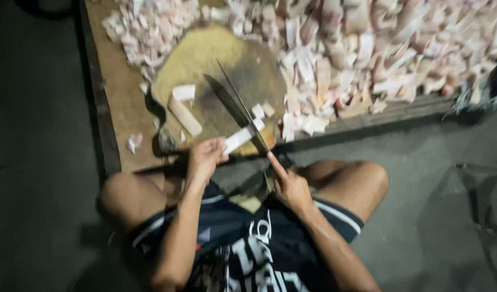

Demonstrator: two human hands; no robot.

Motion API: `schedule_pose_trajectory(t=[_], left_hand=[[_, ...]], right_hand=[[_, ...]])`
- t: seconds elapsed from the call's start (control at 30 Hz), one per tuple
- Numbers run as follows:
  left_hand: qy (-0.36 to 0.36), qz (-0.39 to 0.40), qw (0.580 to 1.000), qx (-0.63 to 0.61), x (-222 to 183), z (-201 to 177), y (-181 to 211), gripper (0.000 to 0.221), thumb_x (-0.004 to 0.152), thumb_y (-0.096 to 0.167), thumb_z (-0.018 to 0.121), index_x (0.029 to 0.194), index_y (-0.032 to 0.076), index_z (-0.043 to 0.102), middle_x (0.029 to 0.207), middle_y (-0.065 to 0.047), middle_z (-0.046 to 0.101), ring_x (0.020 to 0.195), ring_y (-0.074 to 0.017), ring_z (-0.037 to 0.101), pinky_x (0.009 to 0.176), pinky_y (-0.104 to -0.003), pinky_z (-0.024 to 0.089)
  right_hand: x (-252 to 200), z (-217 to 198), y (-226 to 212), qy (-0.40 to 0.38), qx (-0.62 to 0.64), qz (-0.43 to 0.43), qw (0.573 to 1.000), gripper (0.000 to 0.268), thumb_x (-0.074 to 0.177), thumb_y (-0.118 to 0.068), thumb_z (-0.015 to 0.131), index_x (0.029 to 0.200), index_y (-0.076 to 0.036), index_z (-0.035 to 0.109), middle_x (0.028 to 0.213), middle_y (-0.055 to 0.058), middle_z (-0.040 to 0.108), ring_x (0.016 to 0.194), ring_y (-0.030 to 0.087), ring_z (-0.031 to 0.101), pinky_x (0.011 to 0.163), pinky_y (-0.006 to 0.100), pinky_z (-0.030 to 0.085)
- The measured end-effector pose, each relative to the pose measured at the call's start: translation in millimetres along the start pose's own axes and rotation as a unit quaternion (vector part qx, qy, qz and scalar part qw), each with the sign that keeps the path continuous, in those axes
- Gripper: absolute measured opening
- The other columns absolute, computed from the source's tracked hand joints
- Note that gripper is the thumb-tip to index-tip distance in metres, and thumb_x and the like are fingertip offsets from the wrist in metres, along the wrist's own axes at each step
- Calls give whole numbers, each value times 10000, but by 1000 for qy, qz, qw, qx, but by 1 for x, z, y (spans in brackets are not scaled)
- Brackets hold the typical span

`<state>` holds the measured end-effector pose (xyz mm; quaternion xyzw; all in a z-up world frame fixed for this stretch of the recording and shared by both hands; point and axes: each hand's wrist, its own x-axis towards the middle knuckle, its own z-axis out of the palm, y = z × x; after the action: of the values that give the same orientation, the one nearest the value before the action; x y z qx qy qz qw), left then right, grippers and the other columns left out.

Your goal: The person sits on the floor and uses a large knife to cut strips of pale meat into small pieces on a wooden cutting board. The cut pieces accumulate on the board and a nearby surface as the person continues cutting.

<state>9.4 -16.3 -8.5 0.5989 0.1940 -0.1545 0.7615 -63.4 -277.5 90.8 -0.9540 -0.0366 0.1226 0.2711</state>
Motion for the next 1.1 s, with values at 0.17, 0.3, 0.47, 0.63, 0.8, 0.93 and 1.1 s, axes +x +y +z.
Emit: schedule_pose_trajectory(t=[0.17, 0.3, 0.47, 0.63, 0.8, 0.93, 1.1], left_hand=[[15, 25, 999, 25, -9, 4, -1, 278, 949, 101, 713, 1185, -47, 719, 985, -100, 757, 786, -122, 700, 657, -233, 594], [49, 38, 990, 123, -13, 9, 14, 312, 905, 104, 745, 1179, -46, 739, 908, -127, 765, 685, -131, 668, 595, -249, 548], [90, 35, 969, 226, -18, 9, 25, 307, 897, 142, 760, 1153, -27, 753, 873, -118, 783, 621, -126, 678, 533, -265, 529], [75, 54, 982, 165, -8, 10, 18, 297, 889, 146, 755, 1134, -22, 746, 903, -106, 774, 645, -108, 670, 546, -255, 541], [54, 111, 981, 150, 2, 18, 17, 259, 909, 127, 726, 1117, -26, 741, 900, -104, 787, 686, -111, 712, 618, -250, 571], [60, 128, 965, 219, -1, 29, 25, 240, 896, 122, 728, 1087, -23, 746, 826, -137, 775, 653, -151, 726, 600, -284, 558], [85, 222, 930, 282, -2, 34, 48, 210, 859, 102, 751, 1020, -33, 759, 828, -173, 736, 643, -208, 736, 595, -321, 568]], right_hand=[[-6, -30, -10, 82, 135, -47, 986, 623, 992, -119, 635, 1578, -180, 434, 1063, 284, 694, 965, 428, 699, 750, 464, 562], [-25, -65, -21, 153, 173, -129, 964, 590, 979, -55, 616, 1542, -67, 439, 1036, 209, 712, 861, 335, 725, 764, 387, 589], [-36, -39, -21, 179, 156, -203, 950, 625, 918, -27, 643, 1513, -81, 459, 1053, 197, 721, 854, 340, 742, 765, 386, 587], [-4, 14, -18, -13, 44, -13, 999, 722, 911, -109, 669, 1574, -215, 404, 904, 227, 716, 800, 424, 690, 738, 483, 537], [3, -15, -15, 76, 139, -32, 987, 671, 933, -95, 637, 1563, -198, 431, 973, 262, 719, 873, 436, 708, 747, 451, 561], [-17, -51, -26, 142, 185, -101, 967, 603, 937, -47, 646, 1511, -112, 476, 1002, 238, 736, 783, 354, 746, 727, 399, 595], [-24, -41, -35, 195, 148, -222, 944, 657, 898, -17, 625, 1524, -80, 438, 1068, 283, 703, 908, 408, 730, 797, 418, 588]])
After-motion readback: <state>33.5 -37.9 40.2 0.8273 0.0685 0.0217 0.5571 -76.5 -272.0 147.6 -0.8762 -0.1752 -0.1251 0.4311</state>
